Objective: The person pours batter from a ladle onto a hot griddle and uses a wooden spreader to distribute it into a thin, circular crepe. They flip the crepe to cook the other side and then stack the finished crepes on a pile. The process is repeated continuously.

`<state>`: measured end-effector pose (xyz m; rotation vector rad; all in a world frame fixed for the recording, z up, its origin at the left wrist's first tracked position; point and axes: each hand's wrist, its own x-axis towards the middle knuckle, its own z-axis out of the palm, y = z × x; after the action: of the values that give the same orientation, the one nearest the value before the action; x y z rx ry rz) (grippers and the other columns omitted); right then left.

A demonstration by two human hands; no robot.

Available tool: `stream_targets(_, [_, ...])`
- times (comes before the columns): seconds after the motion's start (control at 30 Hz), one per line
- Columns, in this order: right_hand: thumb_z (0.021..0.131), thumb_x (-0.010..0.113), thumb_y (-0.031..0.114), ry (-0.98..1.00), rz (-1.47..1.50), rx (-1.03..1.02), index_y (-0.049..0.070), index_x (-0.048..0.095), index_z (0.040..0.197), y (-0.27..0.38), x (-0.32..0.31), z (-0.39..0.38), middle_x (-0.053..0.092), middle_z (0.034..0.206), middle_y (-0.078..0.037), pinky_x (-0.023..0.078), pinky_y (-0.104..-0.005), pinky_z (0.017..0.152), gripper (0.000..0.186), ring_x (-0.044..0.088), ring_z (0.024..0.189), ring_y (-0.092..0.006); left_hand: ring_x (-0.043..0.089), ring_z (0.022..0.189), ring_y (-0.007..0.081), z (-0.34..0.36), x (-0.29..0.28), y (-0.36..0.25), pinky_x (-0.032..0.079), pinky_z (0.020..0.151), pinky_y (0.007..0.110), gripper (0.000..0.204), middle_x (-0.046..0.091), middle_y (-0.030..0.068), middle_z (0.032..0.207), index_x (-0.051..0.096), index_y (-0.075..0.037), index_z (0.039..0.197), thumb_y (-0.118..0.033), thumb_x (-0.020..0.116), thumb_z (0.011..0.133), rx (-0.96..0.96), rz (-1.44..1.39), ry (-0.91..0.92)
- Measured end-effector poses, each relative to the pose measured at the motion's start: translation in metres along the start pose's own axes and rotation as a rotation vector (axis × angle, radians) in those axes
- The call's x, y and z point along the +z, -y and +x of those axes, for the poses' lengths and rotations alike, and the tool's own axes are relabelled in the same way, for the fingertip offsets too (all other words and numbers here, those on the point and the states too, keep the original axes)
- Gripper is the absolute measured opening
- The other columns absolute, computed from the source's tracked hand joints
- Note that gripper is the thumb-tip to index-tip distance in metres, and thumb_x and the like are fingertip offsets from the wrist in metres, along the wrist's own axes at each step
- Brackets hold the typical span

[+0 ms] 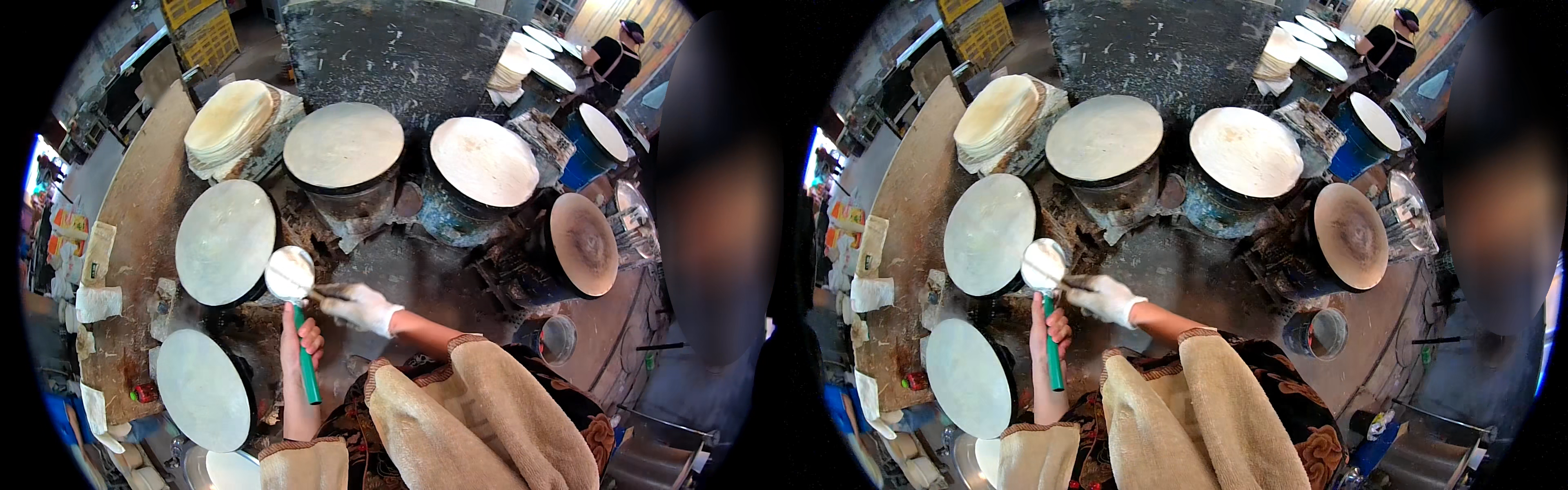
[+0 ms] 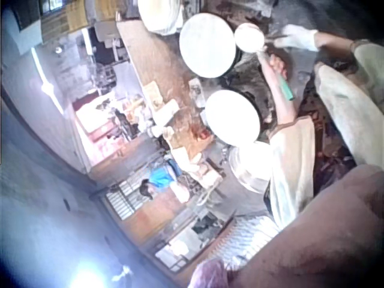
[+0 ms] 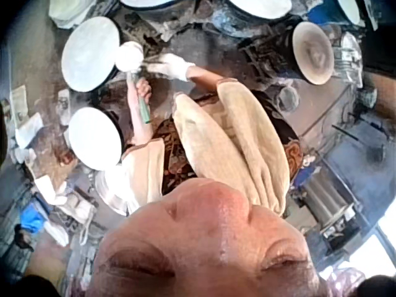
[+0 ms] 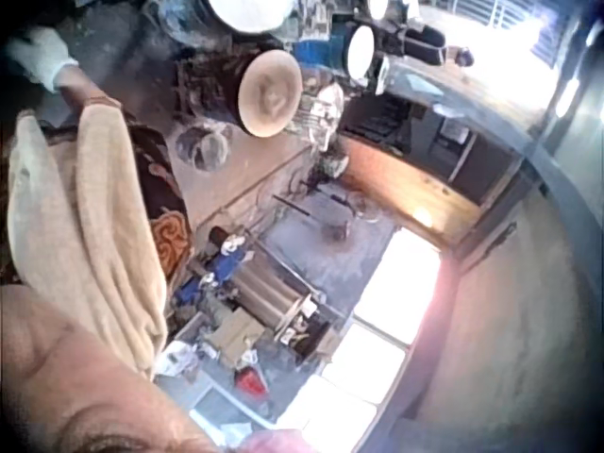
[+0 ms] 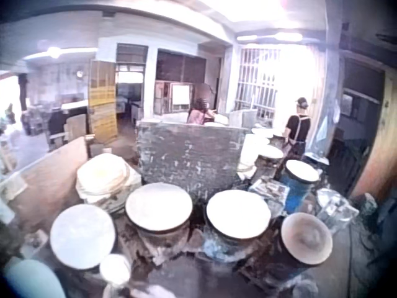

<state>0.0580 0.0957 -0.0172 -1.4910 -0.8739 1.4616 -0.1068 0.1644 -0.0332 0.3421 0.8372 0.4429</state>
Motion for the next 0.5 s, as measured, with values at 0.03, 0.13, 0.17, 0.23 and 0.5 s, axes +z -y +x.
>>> stream_targets(0.03, [0.088,0.056,0.032,0.031,-0.138,-0.074,0.007,0.049,0.130,-0.012,0.003,-0.001,0.064,0.079,-0.005,0.048,-0.0255,0.059,0.049,0.058,0.064,-0.0095,0.030,0.030,0.0054,-0.002,0.008,0.012,0.021,0.025,0.021,0.044,0.031,-0.0068,0.042,0.041,-0.017,0.060,-0.048,0.050,0.089,0.027,0.085,-0.071])
stream_targets(0.13, [0.087,0.054,0.040,0.116,-0.392,-0.093,0.001,0.048,0.127,0.004,-0.006,-0.035,0.064,0.108,-0.017,0.043,-0.0329,0.091,0.056,0.060,0.102,-0.0234,0.034,0.030,0.0056,-0.007,0.028,0.034,0.027,0.025,0.020,0.027,0.036,-0.0067,0.044,0.045,-0.014,0.067,-0.027,0.055,0.089,0.091,0.186,-0.148])
stream_targets(0.17, [0.087,0.053,0.043,0.109,-0.351,-0.122,0.000,0.051,0.124,-0.001,-0.016,-0.042,0.063,0.109,-0.018,0.042,-0.0339,0.093,0.057,0.059,0.104,-0.0253,0.035,0.030,0.0055,-0.007,0.034,0.039,0.029,0.026,0.020,0.020,0.038,-0.0066,0.046,0.048,-0.012,0.071,-0.018,0.057,0.088,0.113,0.200,-0.145])
stream_targets(0.23, [0.087,0.053,0.041,0.129,-0.246,-0.129,0.002,0.059,0.114,-0.024,-0.056,-0.043,0.064,0.097,-0.014,0.045,-0.0318,0.077,0.047,0.059,0.085,-0.0209,0.035,0.030,0.0051,-0.010,0.048,0.046,0.030,0.026,0.019,0.012,0.039,-0.0065,0.047,0.049,-0.011,0.080,-0.017,0.055,0.088,0.152,0.228,-0.128])
stream_targets(0.5, [0.086,0.054,0.023,-0.499,0.681,0.207,0.006,0.059,0.078,-0.156,-0.279,0.061,0.055,0.060,-0.005,0.041,-0.0299,0.041,0.020,0.049,0.043,-0.0172,0.037,0.028,0.0044,-0.055,0.141,0.062,0.031,0.024,0.018,0.024,0.042,-0.0058,0.047,0.057,-0.006,0.103,-0.025,0.053,0.088,0.339,-0.382,0.221])
